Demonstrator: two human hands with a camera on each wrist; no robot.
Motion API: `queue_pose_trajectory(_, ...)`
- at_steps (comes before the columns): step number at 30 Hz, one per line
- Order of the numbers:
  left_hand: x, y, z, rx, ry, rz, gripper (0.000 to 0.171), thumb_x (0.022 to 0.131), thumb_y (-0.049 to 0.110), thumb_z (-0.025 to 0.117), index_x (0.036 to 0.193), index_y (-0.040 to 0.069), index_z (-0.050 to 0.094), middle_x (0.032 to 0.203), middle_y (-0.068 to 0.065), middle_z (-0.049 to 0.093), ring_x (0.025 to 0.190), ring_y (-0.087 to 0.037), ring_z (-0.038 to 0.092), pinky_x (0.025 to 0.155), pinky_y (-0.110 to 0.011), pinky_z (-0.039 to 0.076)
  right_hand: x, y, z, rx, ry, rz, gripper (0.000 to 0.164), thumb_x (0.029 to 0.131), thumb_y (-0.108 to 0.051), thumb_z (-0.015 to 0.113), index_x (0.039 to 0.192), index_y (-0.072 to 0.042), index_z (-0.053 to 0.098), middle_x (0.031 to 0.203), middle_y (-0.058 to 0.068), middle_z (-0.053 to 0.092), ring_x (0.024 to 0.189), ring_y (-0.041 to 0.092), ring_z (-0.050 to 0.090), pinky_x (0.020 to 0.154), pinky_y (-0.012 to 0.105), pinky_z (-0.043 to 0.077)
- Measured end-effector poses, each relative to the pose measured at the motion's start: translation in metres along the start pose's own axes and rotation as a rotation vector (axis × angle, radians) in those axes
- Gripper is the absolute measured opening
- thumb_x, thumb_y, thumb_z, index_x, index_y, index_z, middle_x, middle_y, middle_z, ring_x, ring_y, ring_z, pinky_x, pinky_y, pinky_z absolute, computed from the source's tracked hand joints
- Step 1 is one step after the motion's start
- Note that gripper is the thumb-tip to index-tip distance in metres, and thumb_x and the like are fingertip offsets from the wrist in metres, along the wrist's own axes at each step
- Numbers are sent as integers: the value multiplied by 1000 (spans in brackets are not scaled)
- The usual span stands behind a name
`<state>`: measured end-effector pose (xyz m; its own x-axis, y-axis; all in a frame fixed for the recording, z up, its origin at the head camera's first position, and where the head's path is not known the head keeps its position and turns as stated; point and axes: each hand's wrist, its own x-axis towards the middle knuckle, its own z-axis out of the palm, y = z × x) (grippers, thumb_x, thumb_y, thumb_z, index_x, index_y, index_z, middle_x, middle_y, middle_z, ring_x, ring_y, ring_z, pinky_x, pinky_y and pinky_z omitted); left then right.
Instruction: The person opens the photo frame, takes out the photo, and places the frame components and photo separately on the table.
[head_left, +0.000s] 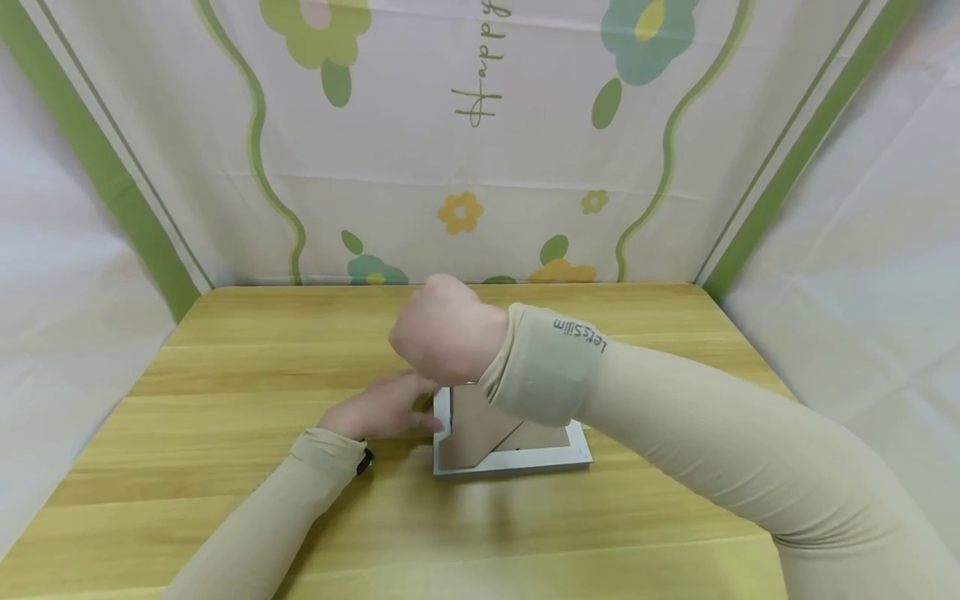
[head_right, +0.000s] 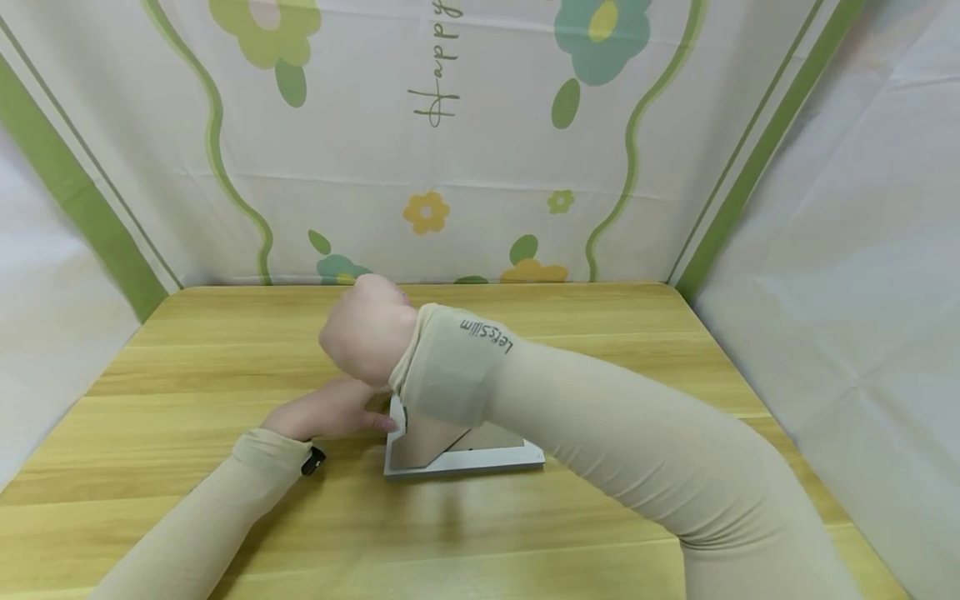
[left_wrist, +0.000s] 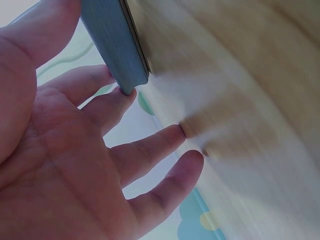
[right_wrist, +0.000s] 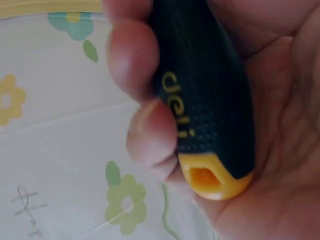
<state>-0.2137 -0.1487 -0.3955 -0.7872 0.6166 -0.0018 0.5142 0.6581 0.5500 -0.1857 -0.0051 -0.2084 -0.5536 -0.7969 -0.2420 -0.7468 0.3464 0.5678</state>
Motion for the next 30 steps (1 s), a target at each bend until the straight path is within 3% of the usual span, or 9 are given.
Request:
queue_pose_trajectory(5, -2, 0, 0, 27, -47, -68, 86, 88, 31, 76, 158, 19, 27, 162, -2, 23, 139, -35, 37, 110, -54, 33, -5, 8, -3, 50, -85, 38, 22, 91, -12, 61, 72, -22, 59, 60, -10, 37, 57, 6, 35, 58, 25, 50)
queue_pose_trajectory(8, -3, 1, 0, 24, -62, -122, 86, 88, 35, 74, 156, 13, 27, 162, -8, 22, 141, -39, 31, 111, -58, 28, -11, 18, -8, 79, -127, 69, 14, 94, -11, 60, 85, -21, 65, 64, -9, 45, 60, 7, 39, 60, 27, 51)
queue_pose_trajectory(14, -1, 3, 1, 57, -67, -139, 83, 89, 39, 72, 155, 10, 31, 161, -11, 24, 142, -42, 30, 111, -62, 27, -47, 52, 0, 226, -57, 172, 10, 90, -9, 67, 85, -17, 67, 75, -5, 60, 65, 14, 52, 61, 33, 53)
queue_pose_trajectory(17, -1, 3, 1, 53, -75, -148, 83, 89, 38, 71, 156, 10, 30, 162, -10, 23, 142, -41, 29, 112, -61, 25, -73, 70, 19, 303, 4, 212, 12, 89, -19, 74, 80, -19, 67, 75, -7, 60, 68, 16, 56, 64, 37, 51)
queue_pose_trajectory(21, -1, 3, 2, 49, -82, -160, 84, 89, 38, 71, 156, 10, 28, 162, -10, 22, 143, -41, 27, 113, -61, 23, -105, 84, 57, 421, 81, 245, 7, 92, -24, 72, 87, -23, 68, 82, -9, 63, 72, 14, 57, 62, 40, 47)
queue_pose_trajectory(30, -2, 5, 2, 44, -79, -168, 84, 89, 37, 72, 156, 10, 29, 162, -10, 22, 143, -41, 27, 114, -58, 23, -149, 87, 141, 649, 220, 290, 9, 94, -16, 70, 101, -16, 65, 87, -8, 63, 71, 8, 57, 64, 35, 49)
